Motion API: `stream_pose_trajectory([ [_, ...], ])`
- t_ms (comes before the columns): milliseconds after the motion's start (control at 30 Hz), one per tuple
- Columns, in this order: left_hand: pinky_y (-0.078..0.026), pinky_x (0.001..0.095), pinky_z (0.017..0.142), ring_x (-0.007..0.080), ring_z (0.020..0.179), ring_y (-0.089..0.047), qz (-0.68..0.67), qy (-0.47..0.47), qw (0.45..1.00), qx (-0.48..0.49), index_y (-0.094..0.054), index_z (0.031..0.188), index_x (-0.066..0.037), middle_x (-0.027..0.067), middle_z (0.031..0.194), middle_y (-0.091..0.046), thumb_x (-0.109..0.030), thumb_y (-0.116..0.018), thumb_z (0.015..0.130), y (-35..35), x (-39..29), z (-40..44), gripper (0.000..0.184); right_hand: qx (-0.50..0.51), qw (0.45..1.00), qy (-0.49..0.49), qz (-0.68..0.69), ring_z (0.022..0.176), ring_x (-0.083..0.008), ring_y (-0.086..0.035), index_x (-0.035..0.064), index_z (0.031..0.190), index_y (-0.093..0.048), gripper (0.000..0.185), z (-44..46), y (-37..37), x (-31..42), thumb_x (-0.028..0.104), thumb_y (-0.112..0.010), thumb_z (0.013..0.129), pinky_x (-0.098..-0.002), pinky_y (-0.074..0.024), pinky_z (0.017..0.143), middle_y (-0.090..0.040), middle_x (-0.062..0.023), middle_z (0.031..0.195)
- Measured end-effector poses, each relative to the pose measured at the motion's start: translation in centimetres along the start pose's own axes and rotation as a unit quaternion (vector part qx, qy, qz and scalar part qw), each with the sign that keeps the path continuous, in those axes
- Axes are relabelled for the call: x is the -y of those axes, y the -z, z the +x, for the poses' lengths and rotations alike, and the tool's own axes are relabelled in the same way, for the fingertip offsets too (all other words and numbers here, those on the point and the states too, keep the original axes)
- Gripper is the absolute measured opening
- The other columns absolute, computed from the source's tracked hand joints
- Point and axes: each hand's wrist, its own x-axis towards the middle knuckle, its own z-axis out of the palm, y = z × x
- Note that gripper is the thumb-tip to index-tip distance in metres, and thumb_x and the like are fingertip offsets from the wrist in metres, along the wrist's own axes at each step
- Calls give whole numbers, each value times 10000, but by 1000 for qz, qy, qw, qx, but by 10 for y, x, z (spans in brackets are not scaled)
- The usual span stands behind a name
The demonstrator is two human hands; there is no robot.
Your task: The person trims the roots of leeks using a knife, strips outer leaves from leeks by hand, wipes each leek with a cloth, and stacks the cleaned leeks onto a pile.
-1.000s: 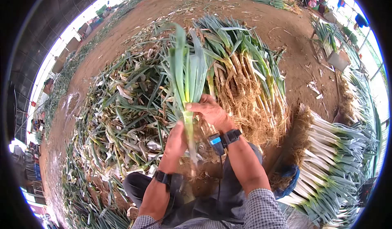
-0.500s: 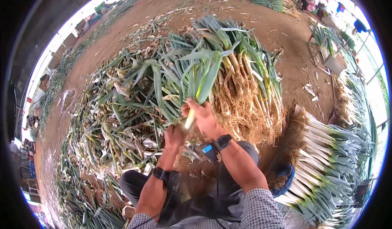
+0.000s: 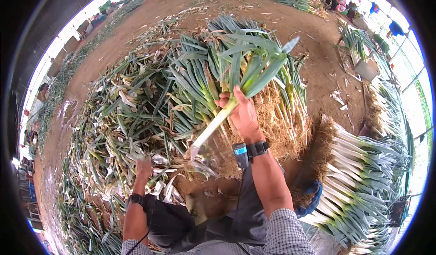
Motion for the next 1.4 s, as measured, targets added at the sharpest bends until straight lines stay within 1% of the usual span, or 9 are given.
stream_pose_trajectory([
  [133, -427, 425, 1075, 353, 1270, -540, -219, -221, 950, 5, -468, 1396, 14, 246, 1372, -549, -438, -583, 963, 74, -142, -95, 637, 21, 995, -80, 51, 909, -258, -665, -32, 1191, -562, 513, 2, -22, -22, 429, -605, 973, -426, -536, 924, -661, -167, 1013],
  [233, -555, 424, 874, 317, 999, -696, -228, -399, 888, -9, -519, 1360, -60, 207, 1207, -660, -468, -570, 976, 87, -225, -152, 563, 31, 991, -118, 54, 979, -280, -656, -38, 1211, -553, 529, -2, -34, -39, 435, -594, 978, -428, -535, 925, -654, -177, 1060],
  [567, -557, 377, 656, 259, 827, -667, -342, -418, 842, 2, -590, 1102, -53, 127, 978, -654, -194, -522, 980, 43, -273, -133, 198, 82, 977, -199, -8, 1069, -282, -622, -42, 1260, -551, 522, -12, -35, -50, 371, -647, 953, -421, -489, 982, -649, -191, 1129],
  [700, -512, 302, 640, 145, 825, -644, -652, -211, 673, 280, -631, 1076, -44, 51, 949, -660, -285, -510, 1022, 49, -262, -139, 275, 105, 976, -189, -34, 1070, -277, -636, -38, 1277, -549, 546, -17, -44, -43, 393, -637, 954, -403, -497, 987, -659, -190, 1135],
  [1000, -415, 324, 548, 127, 620, -490, -389, -339, 832, -205, -584, 848, -12, 68, 674, -556, -141, -615, 981, 29, -252, -144, 188, 61, 981, -20, -181, 944, -139, -589, -18, 1328, -500, 556, -39, -56, -68, 207, -760, 891, -288, -488, 805, -635, -43, 1042],
  [1100, -445, 353, 566, 166, 578, -523, -328, -438, 761, -348, -595, 879, 1, 107, 667, -566, -83, -616, 963, 16, -264, -151, 120, 60, 964, 21, -260, 865, -135, -590, 9, 1294, -533, 439, -36, -28, -89, 131, -711, 912, -296, -494, 728, -642, -43, 1005],
  [1200, -483, 372, 605, 171, 755, -634, -301, -402, 836, -222, -654, 1050, -11, 109, 839, -676, -130, -548, 1000, 2, -258, -145, 167, -9, 974, -111, -196, 836, -163, -608, 15, 1133, -597, 227, -29, -17, -77, 50, -638, 912, -321, -497, 711, -659, -78, 949],
  [1300, -558, 370, 722, 257, 901, -666, -495, -295, 817, 24, -639, 1107, -9, 118, 1048, -680, -134, -573, 955, 1, -253, -128, 208, 98, 899, 122, -409, 813, -206, -633, 21, 1091, -606, 207, -15, 7, -96, 3, -623, 885, -331, -516, 712, -681, -127, 959],
  [1400, -536, 376, 906, 244, 1040, -666, -833, -210, 437, 265, -626, 1117, 18, 141, 1174, -674, -168, -527, 1010, 35, -259, -135, 237, 115, 930, 128, -325, 794, -234, -656, 14, 1066, -594, 191, -8, -2, -100, -21, -607, 879, -348, -551, 737, -696, -162, 1009],
])
